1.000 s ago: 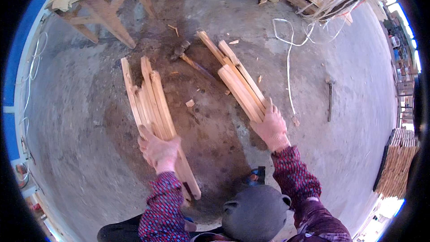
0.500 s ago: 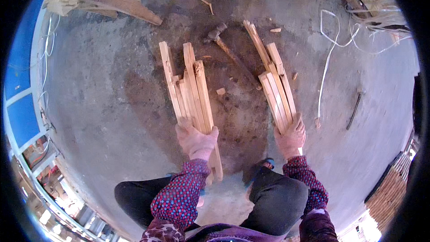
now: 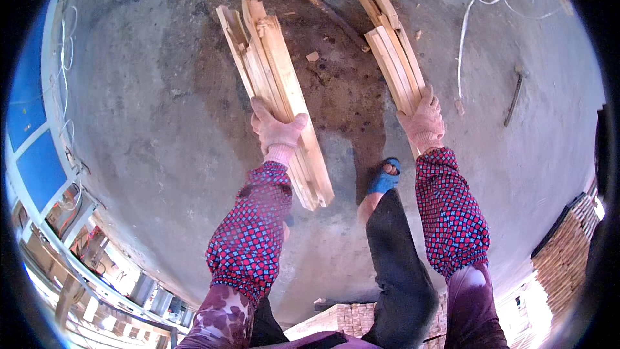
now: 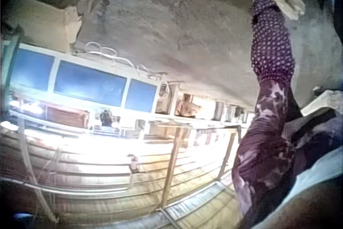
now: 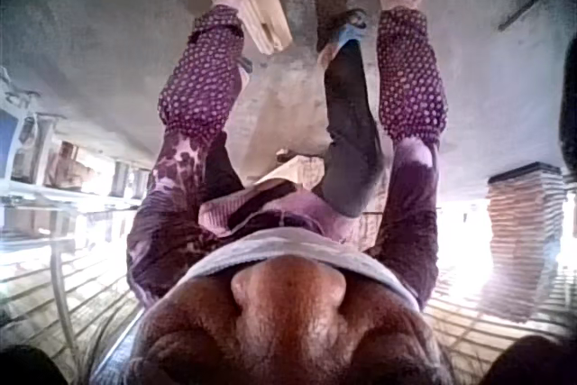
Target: The person moves a long stack of wooden planks from a conveyor to the floor, then sits to sort and align smaller planks by hand. They gather the sorted pieces into bundles and carry them to a metal table, where they stack and arrange the planks into neat piles.
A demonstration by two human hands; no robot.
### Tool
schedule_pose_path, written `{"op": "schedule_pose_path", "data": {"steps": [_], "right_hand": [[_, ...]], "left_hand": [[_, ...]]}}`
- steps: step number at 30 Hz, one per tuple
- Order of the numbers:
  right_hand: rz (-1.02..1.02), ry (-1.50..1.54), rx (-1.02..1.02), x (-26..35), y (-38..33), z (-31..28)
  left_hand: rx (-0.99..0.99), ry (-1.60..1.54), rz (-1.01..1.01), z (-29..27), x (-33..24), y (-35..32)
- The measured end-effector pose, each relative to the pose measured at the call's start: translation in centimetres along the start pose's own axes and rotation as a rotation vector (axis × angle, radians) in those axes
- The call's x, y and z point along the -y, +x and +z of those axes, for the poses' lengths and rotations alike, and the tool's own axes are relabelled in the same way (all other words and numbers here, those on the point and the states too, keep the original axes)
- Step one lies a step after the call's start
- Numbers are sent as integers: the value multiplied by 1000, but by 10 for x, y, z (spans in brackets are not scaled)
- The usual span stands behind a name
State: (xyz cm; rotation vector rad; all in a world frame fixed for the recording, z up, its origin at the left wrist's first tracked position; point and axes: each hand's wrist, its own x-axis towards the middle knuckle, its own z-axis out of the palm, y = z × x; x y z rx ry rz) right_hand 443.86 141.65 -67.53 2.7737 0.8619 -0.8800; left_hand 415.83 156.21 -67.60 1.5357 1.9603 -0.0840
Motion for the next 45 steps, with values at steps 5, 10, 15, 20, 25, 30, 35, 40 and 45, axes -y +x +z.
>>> {"op": "schedule_pose_path", "data": {"steps": [5, 10, 15, 20, 25, 30, 35, 40, 45], "right_hand": [[66, 116, 29, -29, -76, -37], [276, 236, 183, -96, -161, -78], [392, 324, 254, -192, -230, -90], [704, 560, 409, -258, -294, -123], [872, 858, 242, -329, -374, -157], [967, 1088, 64, -344, -388, -254], [961, 1179, -41, -378, -373, -368], [986, 1251, -87, -408, -340, -400], [1081, 1323, -92, -429, -276, -470]], "left_hand": [[434, -1069, 3, -43, 5, -58], [923, -1252, -573, -129, -88, -150], [1249, -1131, -371, -130, -129, -145], [1220, -528, 235, -128, -282, -233], [1064, -57, 993, -112, -383, -331], [845, 307, 1459, -141, -515, -452], [905, 241, 1657, -123, -615, -530], [972, 372, 1717, -92, -713, -578], [1046, 349, 1801, -29, -794, -570]]}}
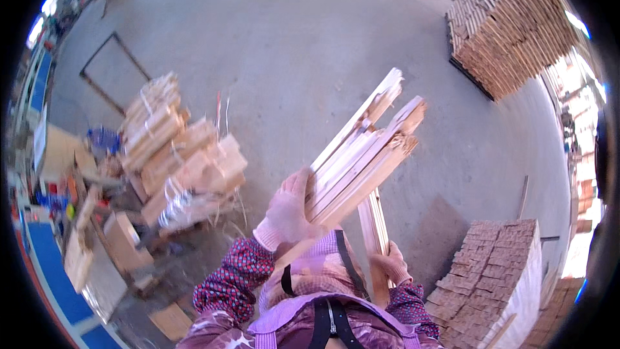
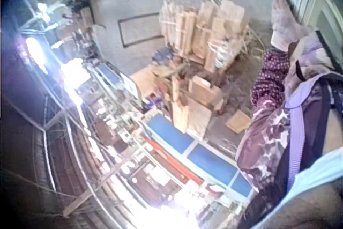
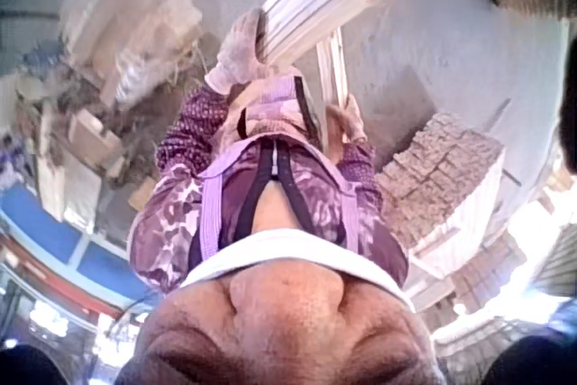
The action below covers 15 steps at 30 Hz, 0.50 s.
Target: The person moves a long stack of wooden planks from a conveyor to the floor, then sits to sort and align smaller planks by hand. They gather the sorted pieces into bundles and carry them to a metal table, where they stack and arrange the planks into neat piles.
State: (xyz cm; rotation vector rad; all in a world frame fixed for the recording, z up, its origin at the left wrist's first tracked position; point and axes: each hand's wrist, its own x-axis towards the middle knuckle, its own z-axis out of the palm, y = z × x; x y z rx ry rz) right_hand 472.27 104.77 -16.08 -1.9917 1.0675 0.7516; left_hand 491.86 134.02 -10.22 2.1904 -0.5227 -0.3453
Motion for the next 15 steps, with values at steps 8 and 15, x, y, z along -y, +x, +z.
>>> {"op": "schedule_pose_path", "data": {"steps": [8, 15], "right_hand": [[-89, 71, -9, 153, 157, -16], [-230, 43, 51, 374, 296, -53]], "left_hand": [[23, -253, 10, -58, 141, 155], [-123, -502, -173, -177, 169, 271]]}}
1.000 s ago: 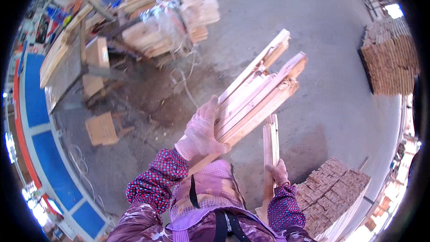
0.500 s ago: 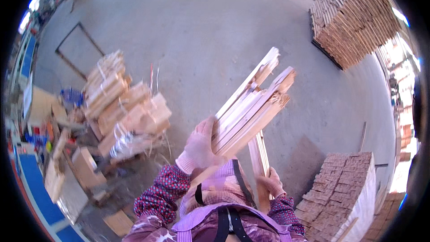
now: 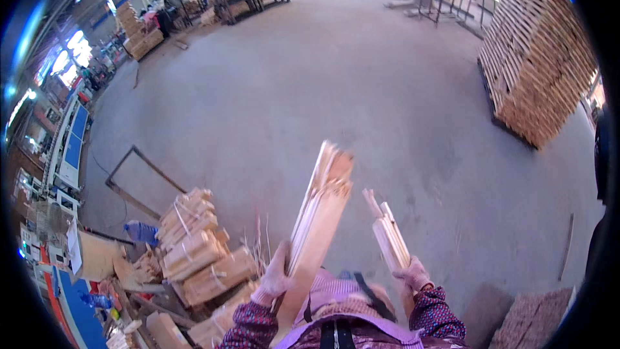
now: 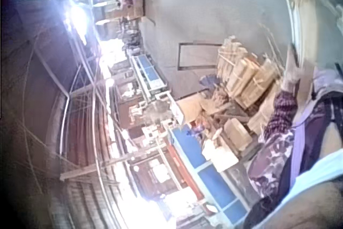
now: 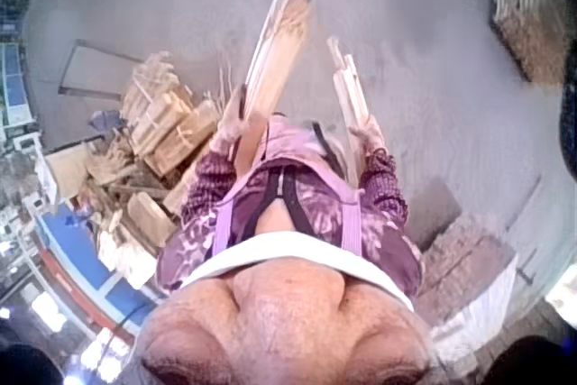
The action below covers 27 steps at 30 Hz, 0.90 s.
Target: The person moves a long stack of wooden planks from a conveyor to the floor, then sits to sort and align smaller planks by hand. They gather the sorted pieces into bundles and carry them to a metal table, where they stack and arrange the planks into neat piles.
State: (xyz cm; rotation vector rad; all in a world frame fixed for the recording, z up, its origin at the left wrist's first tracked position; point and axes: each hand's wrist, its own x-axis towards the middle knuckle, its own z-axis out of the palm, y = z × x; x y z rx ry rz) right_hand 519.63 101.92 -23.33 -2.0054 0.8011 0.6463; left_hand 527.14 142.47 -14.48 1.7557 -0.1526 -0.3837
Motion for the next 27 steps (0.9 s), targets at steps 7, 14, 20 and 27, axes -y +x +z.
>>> {"op": "schedule_pose_path", "data": {"steps": [7, 14, 20, 27], "right_hand": [[-175, 62, -11, 192, 162, -22], [-158, -1, -191, 334, 296, -37], [-172, 109, -124, 462, 385, -63], [-177, 32, -151, 611, 540, -113]], "left_hand": [[-155, -572, -195, -80, -2, 145], [-58, -508, -180, -175, -21, 379], [-58, -442, -61, -225, -63, 567], [-56, -391, -34, -272, -45, 752]]}}
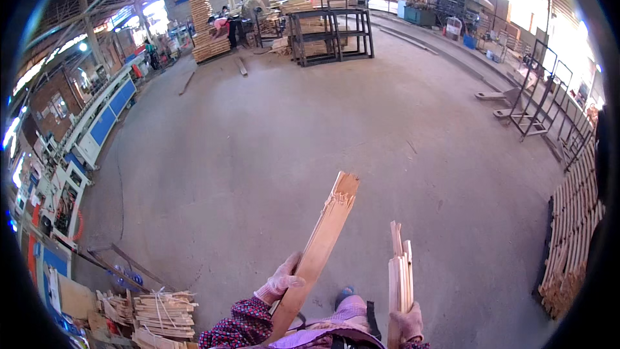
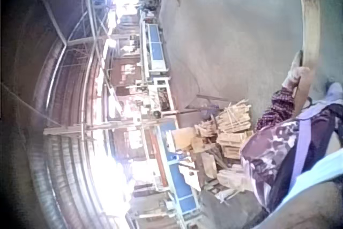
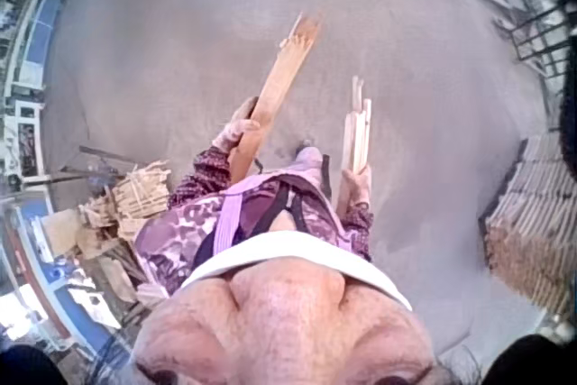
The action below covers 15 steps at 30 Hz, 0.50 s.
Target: The person moves a long stack of wooden planks from a conveyor to the floor, then sits to sort and align smaller planks by hand. They gather the sorted pieces into bundles and carry them to a metal table, where they stack and arrange the planks into neat piles.
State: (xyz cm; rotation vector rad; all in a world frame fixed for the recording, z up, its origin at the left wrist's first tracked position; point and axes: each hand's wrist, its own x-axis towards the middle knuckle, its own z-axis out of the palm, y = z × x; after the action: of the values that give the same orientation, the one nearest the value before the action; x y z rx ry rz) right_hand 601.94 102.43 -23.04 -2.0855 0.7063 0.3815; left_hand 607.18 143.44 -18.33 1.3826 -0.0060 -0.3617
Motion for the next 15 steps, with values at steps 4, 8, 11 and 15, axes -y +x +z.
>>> {"op": "schedule_pose_path", "data": {"steps": [4, 8, 11, 15], "right_hand": [[13, 121, 106, 92, 93, -14], [-235, 98, 28, 112, 223, -8], [-401, 287, 140, 131, 322, 11], [-325, 570, 175, 213, 391, -2]], "left_hand": [[-192, -62, -69, -10, -34, 71], [-173, -77, -109, -19, -65, 167], [-239, -7, -169, -45, -56, 253], [-218, 1, -61, -56, -98, 390]]}}
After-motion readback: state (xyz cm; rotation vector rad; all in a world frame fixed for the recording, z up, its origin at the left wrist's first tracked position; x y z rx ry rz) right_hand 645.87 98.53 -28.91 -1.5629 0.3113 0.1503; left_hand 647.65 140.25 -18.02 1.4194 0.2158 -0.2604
